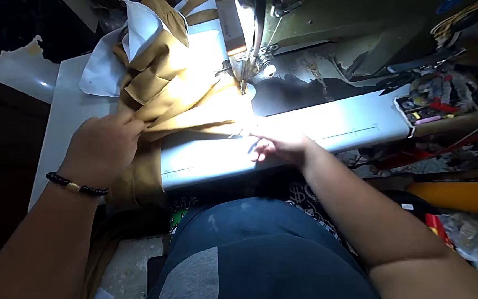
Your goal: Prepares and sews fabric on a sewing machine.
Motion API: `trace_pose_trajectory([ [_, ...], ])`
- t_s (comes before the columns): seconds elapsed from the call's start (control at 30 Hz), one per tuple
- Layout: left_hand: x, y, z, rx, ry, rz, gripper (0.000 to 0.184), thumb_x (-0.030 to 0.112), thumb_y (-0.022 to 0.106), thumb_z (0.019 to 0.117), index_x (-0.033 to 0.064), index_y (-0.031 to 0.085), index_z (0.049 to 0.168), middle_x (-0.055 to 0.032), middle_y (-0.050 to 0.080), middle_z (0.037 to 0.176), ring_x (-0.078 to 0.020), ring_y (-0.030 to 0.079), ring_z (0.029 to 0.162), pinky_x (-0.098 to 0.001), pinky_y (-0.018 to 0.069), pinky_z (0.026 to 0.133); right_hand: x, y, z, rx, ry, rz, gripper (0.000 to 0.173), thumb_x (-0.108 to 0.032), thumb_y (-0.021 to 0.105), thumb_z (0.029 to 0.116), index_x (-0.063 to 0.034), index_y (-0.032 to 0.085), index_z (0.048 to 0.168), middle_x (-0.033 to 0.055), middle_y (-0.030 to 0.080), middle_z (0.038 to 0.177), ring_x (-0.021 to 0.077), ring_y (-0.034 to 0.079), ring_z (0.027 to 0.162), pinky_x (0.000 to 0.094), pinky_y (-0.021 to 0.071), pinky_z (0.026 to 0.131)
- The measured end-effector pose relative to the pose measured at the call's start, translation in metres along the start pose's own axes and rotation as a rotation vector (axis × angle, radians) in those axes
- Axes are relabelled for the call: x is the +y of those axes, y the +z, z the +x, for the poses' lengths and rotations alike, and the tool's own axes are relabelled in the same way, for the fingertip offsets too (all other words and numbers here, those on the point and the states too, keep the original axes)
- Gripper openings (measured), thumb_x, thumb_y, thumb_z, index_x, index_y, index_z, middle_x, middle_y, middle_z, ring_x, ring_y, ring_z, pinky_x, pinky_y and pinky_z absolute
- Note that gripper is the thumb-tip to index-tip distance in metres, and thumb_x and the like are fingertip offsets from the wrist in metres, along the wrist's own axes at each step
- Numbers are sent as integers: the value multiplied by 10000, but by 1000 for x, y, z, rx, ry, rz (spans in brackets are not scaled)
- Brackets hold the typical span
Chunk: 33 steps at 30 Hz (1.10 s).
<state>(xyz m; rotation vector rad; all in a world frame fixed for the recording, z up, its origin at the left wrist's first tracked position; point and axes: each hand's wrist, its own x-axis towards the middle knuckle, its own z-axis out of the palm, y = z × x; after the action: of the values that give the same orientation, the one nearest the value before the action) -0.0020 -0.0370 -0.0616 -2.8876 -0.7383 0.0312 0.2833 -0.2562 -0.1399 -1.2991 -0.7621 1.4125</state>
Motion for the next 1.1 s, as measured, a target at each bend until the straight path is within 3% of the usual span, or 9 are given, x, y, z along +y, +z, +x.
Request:
trace_pose_trajectory([
  [0.1, 29, -5, 6, -344, -216, 50, 206, 169, 646, 989, 51, 732, 1135, -211, 677, 1113, -443, 686, 943, -666, 546, 711, 22, 10, -16, 157, -163, -378, 171, -178, 599, 1045, -45, 702, 1078, 29, 735, 906, 87, 712, 684, 257, 625, 640],
  [0.2, 79, -19, 31, 17, 52, -111, 230, 101, 579, 988, 7, 712, 1151, -228, 690, 1079, -434, 687, 983, -622, 559, 777, 29, 5, -8, 313, -533, -808, 236, -240, 646, 990, -124, 783, 1144, 51, 723, 1127, 68, 677, 843, 255, 579, 746],
  [0.3, 125, -9, 83, 347, 406, -390, 295, 20, 540, 944, 35, 741, 1158, -179, 728, 914, -361, 707, 841, -518, 550, 748, 28, 15, -10, 298, -350, -455, 190, -183, 621, 1014, -64, 725, 1120, 0, 716, 930, 21, 617, 607, 195, 543, 555],
  [0.4, 140, 27, 133, 110, 366, -590, 221, 55, 520, 965, 37, 697, 1097, -161, 692, 1074, -341, 650, 1072, -527, 489, 955, 22, 25, -24, 290, -59, 184, 276, -216, 431, 1102, -41, 644, 1102, 16, 624, 635, 55, 580, 479, 196, 513, 467],
  [0.57, 133, 69, 142, 51, 235, -755, 258, 103, 491, 1019, -2, 726, 1018, -167, 704, 1037, -300, 659, 1045, -488, 494, 958, 44, 18, -24, 331, -326, -469, 165, -121, 615, 987, -40, 717, 1087, 20, 708, 807, 71, 672, 619, 250, 599, 582],
  [0.73, 133, 75, 139, 108, 345, -789, 209, 112, 545, 959, 36, 735, 920, -118, 700, 959, -252, 646, 981, -468, 472, 919, 24, 19, -30, 281, -60, 273, 266, -180, 416, 1099, -56, 621, 984, 0, 599, 600, 23, 536, 458, 153, 467, 452],
  [0.83, 135, 81, 136, 150, 343, -803, 206, 138, 560, 955, 35, 736, 923, -107, 706, 924, -237, 658, 942, -464, 483, 899, 26, 20, -29, 274, -49, 330, 261, -161, 395, 1108, -56, 608, 1001, 34, 627, 627, 57, 580, 481, 177, 491, 466],
  [1.0, 140, 72, 131, -37, 258, -713, 226, 192, 588, 967, 22, 726, 913, -152, 685, 970, -299, 632, 1010, -505, 451, 932, 33, 6, -20, 630, -499, -852, 213, -115, 554, 1006, 28, 676, 1106, 91, 690, 980, 134, 659, 763, 299, 564, 685],
  [1.1, 144, 61, 132, -144, 193, -755, 196, 166, 616, 999, 39, 748, 1069, -149, 706, 1086, -279, 639, 1086, -492, 464, 977, 21, -15, -5, 657, -477, -1060, 256, -144, 522, 1025, 41, 697, 1004, 198, 671, 998, 298, 678, 916, 461, 545, 821],
])
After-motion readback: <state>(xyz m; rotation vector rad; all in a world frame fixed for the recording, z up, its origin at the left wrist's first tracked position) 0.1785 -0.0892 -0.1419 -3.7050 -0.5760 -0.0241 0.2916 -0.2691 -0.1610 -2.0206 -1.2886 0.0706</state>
